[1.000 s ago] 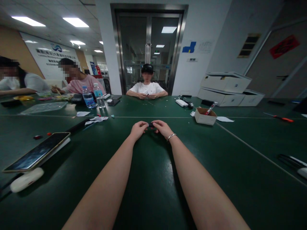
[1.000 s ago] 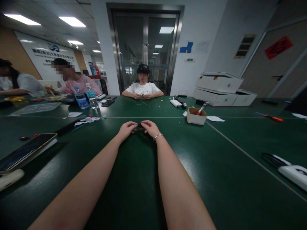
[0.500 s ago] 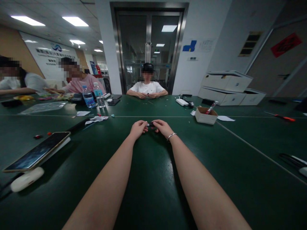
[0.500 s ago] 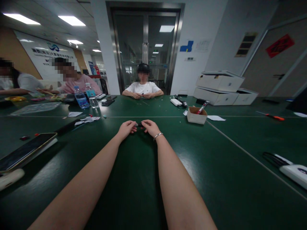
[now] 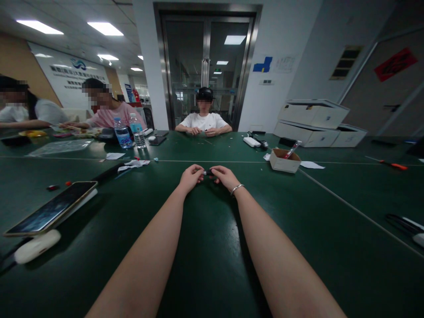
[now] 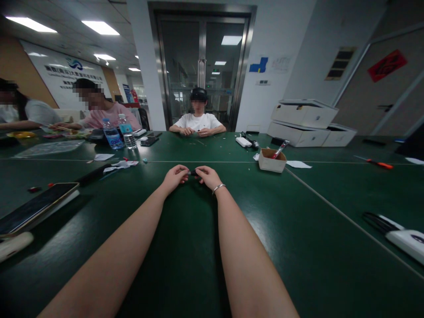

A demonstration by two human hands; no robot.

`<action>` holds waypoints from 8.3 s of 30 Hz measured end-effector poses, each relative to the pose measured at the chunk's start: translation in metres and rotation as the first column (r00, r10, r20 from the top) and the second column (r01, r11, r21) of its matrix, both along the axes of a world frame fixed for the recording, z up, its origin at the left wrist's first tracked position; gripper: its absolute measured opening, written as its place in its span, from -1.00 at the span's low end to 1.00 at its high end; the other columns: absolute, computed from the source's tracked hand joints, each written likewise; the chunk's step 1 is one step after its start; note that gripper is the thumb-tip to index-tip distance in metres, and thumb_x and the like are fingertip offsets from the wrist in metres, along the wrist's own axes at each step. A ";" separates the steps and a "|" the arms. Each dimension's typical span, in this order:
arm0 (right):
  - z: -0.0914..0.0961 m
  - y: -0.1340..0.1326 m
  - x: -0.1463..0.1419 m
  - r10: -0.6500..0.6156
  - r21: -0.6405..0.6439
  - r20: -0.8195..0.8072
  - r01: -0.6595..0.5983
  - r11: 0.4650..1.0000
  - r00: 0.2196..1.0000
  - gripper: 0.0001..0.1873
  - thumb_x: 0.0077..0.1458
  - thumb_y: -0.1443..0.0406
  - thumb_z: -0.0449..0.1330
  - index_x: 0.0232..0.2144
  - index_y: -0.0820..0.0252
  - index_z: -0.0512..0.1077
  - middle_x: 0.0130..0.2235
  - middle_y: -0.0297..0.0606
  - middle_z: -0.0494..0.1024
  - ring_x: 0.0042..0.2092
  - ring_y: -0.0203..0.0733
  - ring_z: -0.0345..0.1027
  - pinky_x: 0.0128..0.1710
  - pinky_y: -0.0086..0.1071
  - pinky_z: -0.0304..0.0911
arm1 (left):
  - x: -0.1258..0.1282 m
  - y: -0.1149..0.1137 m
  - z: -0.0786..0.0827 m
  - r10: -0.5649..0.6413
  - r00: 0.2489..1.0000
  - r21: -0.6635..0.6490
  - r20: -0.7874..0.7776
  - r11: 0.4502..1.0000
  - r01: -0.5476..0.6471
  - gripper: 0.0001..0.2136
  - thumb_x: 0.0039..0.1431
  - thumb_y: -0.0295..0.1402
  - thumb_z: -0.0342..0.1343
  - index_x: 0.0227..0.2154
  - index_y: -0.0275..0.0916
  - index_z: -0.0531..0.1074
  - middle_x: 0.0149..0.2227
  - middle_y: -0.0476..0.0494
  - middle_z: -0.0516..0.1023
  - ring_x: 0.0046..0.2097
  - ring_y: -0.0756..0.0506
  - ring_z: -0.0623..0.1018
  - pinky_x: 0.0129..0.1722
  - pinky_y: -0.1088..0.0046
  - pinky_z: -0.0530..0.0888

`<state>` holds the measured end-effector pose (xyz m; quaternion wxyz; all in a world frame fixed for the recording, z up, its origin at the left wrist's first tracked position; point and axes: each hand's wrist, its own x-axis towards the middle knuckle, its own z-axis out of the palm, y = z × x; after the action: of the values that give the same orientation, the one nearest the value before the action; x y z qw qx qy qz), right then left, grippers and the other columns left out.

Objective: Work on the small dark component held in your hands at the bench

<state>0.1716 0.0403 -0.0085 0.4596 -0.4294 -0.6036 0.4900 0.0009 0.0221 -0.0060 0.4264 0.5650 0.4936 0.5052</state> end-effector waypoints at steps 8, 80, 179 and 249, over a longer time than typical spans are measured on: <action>-0.001 0.000 0.001 0.003 0.005 -0.014 -0.003 1.000 1.000 -0.80 0.04 0.30 0.20 -0.25 0.26 0.43 -0.49 -0.31 0.53 -0.64 -0.46 0.24 -0.61 -0.55 0.18 | -0.001 -0.004 0.003 -0.058 0.998 -0.011 0.025 0.998 0.058 -0.78 -0.05 -0.34 0.21 -0.32 -0.30 0.43 -0.47 -0.07 0.48 -0.45 0.04 0.49 -0.49 0.58 0.37; 0.006 -0.009 0.002 0.121 0.020 -0.153 -0.119 0.993 0.981 -0.70 -0.22 0.42 0.27 -0.31 0.19 0.47 -0.40 -0.37 0.49 -0.51 -0.45 0.29 -0.51 -0.53 0.24 | -0.002 0.008 -0.009 0.002 0.971 -0.019 -0.239 1.000 -0.006 -0.58 0.12 -0.03 -0.10 -0.56 -0.29 0.38 -0.56 -0.08 0.45 -0.57 0.03 0.41 -0.54 0.51 0.33; 0.001 -0.004 0.004 0.029 -0.041 -0.086 -0.033 0.999 0.996 -0.72 -0.17 0.27 0.35 -0.34 0.28 0.48 -0.48 -0.30 0.53 -0.56 -0.43 0.29 -0.50 -0.51 0.23 | 0.001 -0.003 0.001 -0.016 1.000 0.008 -0.027 1.000 0.016 -0.80 0.12 -0.28 -0.02 -0.27 -0.25 0.38 -0.50 -0.01 0.36 -0.54 0.07 0.33 -0.60 0.60 0.30; 0.004 -0.006 0.002 0.024 -0.053 -0.061 -0.027 0.998 0.998 -0.75 -0.16 0.33 0.34 -0.34 0.28 0.47 -0.47 -0.34 0.52 -0.56 -0.45 0.28 -0.49 -0.52 0.23 | 0.002 -0.002 -0.003 -0.058 0.993 0.029 -0.106 0.998 0.062 -0.78 0.11 -0.29 -0.03 -0.25 -0.26 0.41 -0.51 -0.02 0.37 -0.52 0.05 0.34 -0.57 0.59 0.28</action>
<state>0.1737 0.0344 -0.0041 0.4594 -0.4190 -0.5815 0.5246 0.0025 0.0203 -0.0086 0.4058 0.6121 0.4899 0.4697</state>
